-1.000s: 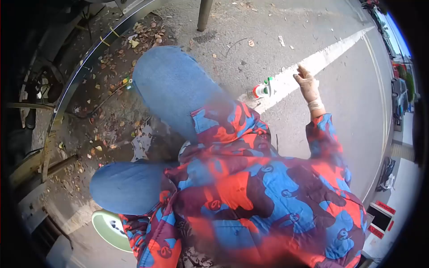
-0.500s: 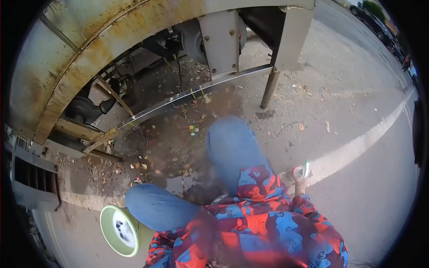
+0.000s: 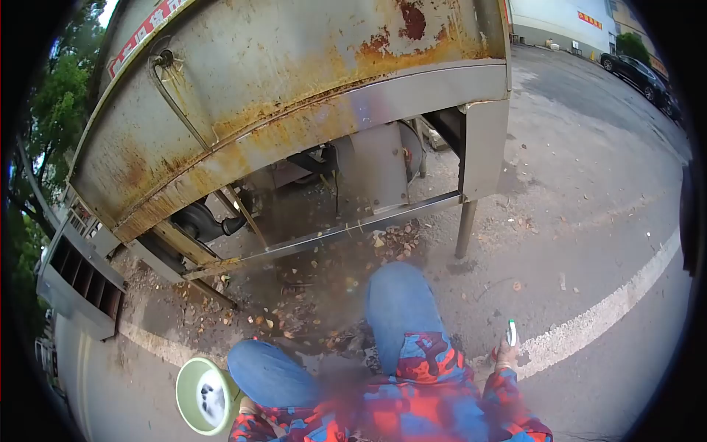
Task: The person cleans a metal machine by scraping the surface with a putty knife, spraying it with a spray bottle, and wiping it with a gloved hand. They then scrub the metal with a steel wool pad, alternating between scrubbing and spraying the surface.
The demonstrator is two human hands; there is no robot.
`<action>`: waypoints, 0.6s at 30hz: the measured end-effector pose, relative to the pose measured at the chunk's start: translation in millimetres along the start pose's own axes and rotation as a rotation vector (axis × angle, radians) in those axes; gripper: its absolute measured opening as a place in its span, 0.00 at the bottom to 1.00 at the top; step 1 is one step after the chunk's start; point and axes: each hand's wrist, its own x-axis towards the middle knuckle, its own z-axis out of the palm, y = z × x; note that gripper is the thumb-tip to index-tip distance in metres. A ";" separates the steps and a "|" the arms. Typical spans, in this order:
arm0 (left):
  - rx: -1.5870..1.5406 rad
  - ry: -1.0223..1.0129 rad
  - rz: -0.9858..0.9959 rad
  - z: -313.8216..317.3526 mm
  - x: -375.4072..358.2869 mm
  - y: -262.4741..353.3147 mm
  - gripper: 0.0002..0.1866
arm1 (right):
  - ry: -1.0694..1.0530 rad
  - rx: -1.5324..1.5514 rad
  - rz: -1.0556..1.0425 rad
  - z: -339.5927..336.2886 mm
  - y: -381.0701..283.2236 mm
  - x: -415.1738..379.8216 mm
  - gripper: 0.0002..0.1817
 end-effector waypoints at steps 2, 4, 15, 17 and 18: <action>-0.156 0.065 0.037 -15.7 15.8 17.3 0.16 | -0.063 0.117 -0.024 11.8 -8.3 13.9 0.27; -0.373 0.149 0.164 -35.6 37.9 48.2 0.16 | -0.107 0.170 -0.103 23.7 -29.8 23.0 0.27; -0.601 -0.952 0.783 164.5 -174.8 314.7 0.24 | -0.502 0.598 -0.580 119.4 -439.5 -71.2 0.25; -0.636 -1.300 0.645 217.3 -196.7 315.7 0.28 | -0.613 0.712 -0.599 143.6 -476.3 -103.6 0.24; -0.676 -1.432 0.607 241.1 -204.5 316.2 0.30 | -0.684 0.759 -0.579 152.4 -495.7 -125.5 0.23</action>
